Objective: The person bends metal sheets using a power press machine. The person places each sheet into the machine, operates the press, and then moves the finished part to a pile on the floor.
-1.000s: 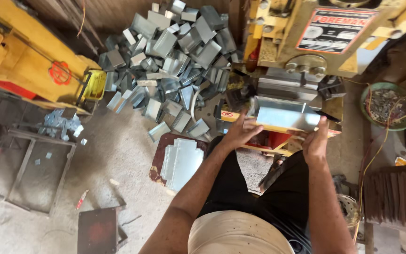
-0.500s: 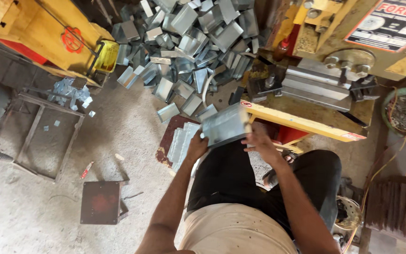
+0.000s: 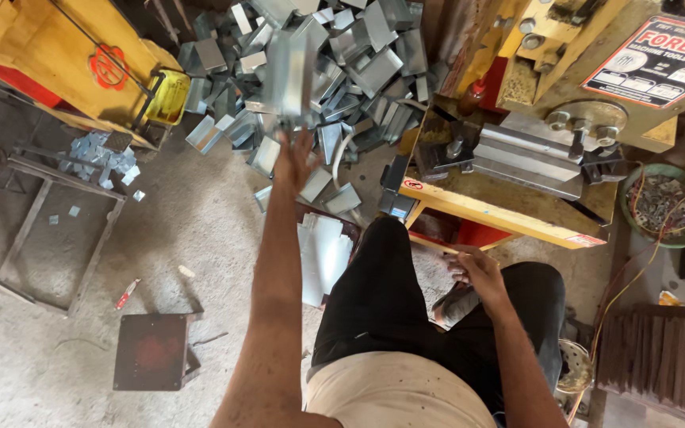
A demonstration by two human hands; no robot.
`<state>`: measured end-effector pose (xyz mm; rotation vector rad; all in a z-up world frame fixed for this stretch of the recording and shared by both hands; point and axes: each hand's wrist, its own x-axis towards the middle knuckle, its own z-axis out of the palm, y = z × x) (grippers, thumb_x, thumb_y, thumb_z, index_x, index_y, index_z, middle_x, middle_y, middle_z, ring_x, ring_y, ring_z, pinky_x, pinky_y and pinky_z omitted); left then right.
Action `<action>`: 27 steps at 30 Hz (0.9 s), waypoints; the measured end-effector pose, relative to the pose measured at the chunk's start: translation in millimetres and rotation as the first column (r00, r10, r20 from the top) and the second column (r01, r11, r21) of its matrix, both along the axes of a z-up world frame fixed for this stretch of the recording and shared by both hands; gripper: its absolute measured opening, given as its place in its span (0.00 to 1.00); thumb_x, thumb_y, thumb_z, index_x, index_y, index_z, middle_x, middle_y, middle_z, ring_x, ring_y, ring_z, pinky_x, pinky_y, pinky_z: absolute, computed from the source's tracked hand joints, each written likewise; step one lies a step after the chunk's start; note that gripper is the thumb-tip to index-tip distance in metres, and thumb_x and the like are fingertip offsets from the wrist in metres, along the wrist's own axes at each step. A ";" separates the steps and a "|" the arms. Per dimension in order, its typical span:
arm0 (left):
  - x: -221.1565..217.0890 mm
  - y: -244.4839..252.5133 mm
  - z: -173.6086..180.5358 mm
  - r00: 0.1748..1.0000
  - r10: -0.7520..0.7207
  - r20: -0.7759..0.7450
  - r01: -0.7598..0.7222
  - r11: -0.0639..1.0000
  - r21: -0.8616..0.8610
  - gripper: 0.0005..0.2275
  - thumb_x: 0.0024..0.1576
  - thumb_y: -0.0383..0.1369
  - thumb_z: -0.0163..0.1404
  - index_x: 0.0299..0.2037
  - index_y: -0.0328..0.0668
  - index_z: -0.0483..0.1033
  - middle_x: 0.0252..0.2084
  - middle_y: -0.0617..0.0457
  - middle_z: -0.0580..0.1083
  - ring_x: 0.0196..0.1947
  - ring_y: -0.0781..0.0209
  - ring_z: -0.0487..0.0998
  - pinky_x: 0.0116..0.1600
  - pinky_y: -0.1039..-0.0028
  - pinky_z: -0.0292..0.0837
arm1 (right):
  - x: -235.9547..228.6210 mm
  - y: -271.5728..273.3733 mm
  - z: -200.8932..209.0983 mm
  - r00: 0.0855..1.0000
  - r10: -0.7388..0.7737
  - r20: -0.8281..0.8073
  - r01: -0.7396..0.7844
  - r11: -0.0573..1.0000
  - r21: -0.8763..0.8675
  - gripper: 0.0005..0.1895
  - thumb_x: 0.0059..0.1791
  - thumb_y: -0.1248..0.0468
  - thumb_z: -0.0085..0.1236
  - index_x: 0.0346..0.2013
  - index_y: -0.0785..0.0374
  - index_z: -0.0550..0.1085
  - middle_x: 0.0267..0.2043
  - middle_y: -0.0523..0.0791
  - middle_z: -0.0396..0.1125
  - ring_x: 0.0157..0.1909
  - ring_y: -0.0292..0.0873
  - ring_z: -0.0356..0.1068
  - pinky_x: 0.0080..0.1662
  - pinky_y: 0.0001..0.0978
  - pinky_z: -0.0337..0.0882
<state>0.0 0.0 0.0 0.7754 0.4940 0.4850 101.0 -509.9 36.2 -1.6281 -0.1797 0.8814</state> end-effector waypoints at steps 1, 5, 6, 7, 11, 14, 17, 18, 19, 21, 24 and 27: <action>15.8 19.4 14.2 0.998 -0.012 0.069 0.011 1.000 0.021 0.40 0.61 0.62 0.31 0.78 0.54 0.32 0.79 0.51 0.49 0.78 0.50 0.48 0.73 0.44 0.52 | -1.8 -1.3 3.0 1.000 -0.025 0.005 0.025 1.000 -0.006 0.19 0.57 0.58 0.50 0.58 0.66 0.73 0.47 0.50 0.75 0.46 0.42 0.75 0.45 0.35 0.74; 21.3 20.3 13.1 0.990 0.033 -0.134 -0.006 0.980 0.198 0.35 0.63 0.58 0.38 0.75 0.48 0.44 0.70 0.41 0.62 0.65 0.49 0.61 0.62 0.51 0.63 | -12.5 3.5 10.3 0.997 -0.072 0.016 0.070 0.996 0.062 0.18 0.56 0.59 0.51 0.57 0.68 0.73 0.48 0.50 0.75 0.46 0.42 0.75 0.46 0.34 0.75; 13.0 12.8 2.5 0.968 0.071 -0.242 -0.014 0.973 0.229 0.33 0.65 0.56 0.40 0.73 0.45 0.49 0.66 0.37 0.65 0.59 0.51 0.65 0.58 0.53 0.65 | -16.5 4.9 10.6 0.997 -0.076 -0.011 0.076 0.995 0.063 0.18 0.56 0.60 0.51 0.57 0.68 0.73 0.48 0.50 0.75 0.45 0.43 0.75 0.45 0.34 0.75; 0.6 3.2 -11.3 0.926 0.115 -0.358 -0.019 0.966 0.260 0.31 0.66 0.54 0.42 0.72 0.41 0.53 0.62 0.34 0.69 0.53 0.52 0.68 0.53 0.56 0.68 | -21.9 6.4 9.7 0.996 -0.081 -0.040 0.083 0.995 0.063 0.18 0.56 0.60 0.51 0.57 0.67 0.72 0.49 0.50 0.75 0.45 0.43 0.75 0.45 0.33 0.74; -107.7 -71.0 -83.3 0.920 0.294 -0.258 -0.012 0.679 0.734 0.20 0.78 0.40 0.42 0.42 0.27 0.75 0.36 0.36 0.70 0.33 0.56 0.67 0.45 0.70 0.68 | -28.2 6.2 5.5 0.998 -0.045 -0.032 0.046 0.999 0.012 0.16 0.56 0.61 0.51 0.55 0.68 0.73 0.49 0.50 0.75 0.44 0.43 0.75 0.45 0.33 0.75; -186.3 -125.1 -125.3 0.295 0.570 -0.767 0.139 0.768 0.625 0.39 0.49 0.42 0.64 0.67 0.28 0.60 0.66 0.30 0.66 0.67 0.36 0.66 0.70 0.56 0.61 | -26.2 4.0 2.2 0.998 -0.047 -0.044 0.048 0.999 0.018 0.16 0.57 0.61 0.50 0.55 0.68 0.73 0.49 0.49 0.74 0.44 0.43 0.74 0.45 0.33 0.74; -243.7 -167.3 -151.6 0.139 0.457 -0.879 0.129 0.871 0.474 0.40 0.48 0.41 0.64 0.67 0.31 0.56 0.63 0.33 0.68 0.67 0.37 0.64 0.70 0.55 0.59 | -26.2 4.1 -3.2 0.997 -0.051 -0.057 0.052 0.999 0.009 0.16 0.58 0.61 0.50 0.56 0.68 0.74 0.49 0.49 0.74 0.45 0.42 0.74 0.46 0.32 0.74; -255.6 -178.6 -156.7 0.133 0.484 -0.865 0.066 0.866 0.495 0.42 0.47 0.39 0.67 0.67 0.30 0.54 0.62 0.30 0.67 0.64 0.35 0.65 0.67 0.55 0.61 | -27.0 5.0 -4.4 0.996 -0.053 -0.067 0.054 0.998 0.011 0.16 0.58 0.61 0.50 0.56 0.68 0.73 0.49 0.49 0.74 0.45 0.42 0.74 0.45 0.32 0.74; -258.0 -181.0 -161.0 0.133 0.514 -0.847 0.005 0.855 0.519 0.44 0.46 0.36 0.69 0.67 0.28 0.51 0.61 0.27 0.66 0.61 0.33 0.66 0.65 0.54 0.63 | -26.3 7.6 -5.4 0.996 -0.061 -0.072 0.062 0.998 0.017 0.16 0.58 0.61 0.50 0.56 0.68 0.73 0.49 0.49 0.74 0.45 0.42 0.73 0.45 0.32 0.74; -257.5 -185.7 -164.4 0.330 0.208 -0.921 -0.281 0.953 0.115 0.32 0.48 0.33 0.62 0.62 0.38 0.60 0.55 0.37 0.71 0.51 0.41 0.72 0.53 0.52 0.71 | -26.6 10.7 -6.9 0.994 -0.070 -0.083 0.072 0.997 0.019 0.16 0.58 0.61 0.50 0.56 0.68 0.73 0.49 0.49 0.74 0.45 0.42 0.74 0.45 0.32 0.74; -250.8 -191.0 -168.5 0.506 0.123 -0.854 -0.409 0.906 -0.112 0.23 0.52 0.32 0.58 0.57 0.37 0.68 0.48 0.41 0.75 0.41 0.48 0.77 0.39 0.58 0.77 | -29.8 9.1 -7.3 0.994 -0.065 -0.083 0.068 0.997 0.032 0.16 0.58 0.61 0.50 0.56 0.67 0.73 0.49 0.50 0.74 0.44 0.42 0.74 0.45 0.31 0.74; -238.5 -192.3 -160.9 0.481 0.173 -0.859 -0.532 0.837 -0.129 0.25 0.52 0.29 0.57 0.59 0.41 0.63 0.49 0.44 0.74 0.42 0.50 0.77 0.39 0.57 0.79 | -31.2 6.7 -4.4 0.994 -0.076 -0.079 0.078 0.997 0.020 0.16 0.58 0.61 0.50 0.56 0.67 0.73 0.49 0.50 0.74 0.44 0.42 0.74 0.45 0.32 0.75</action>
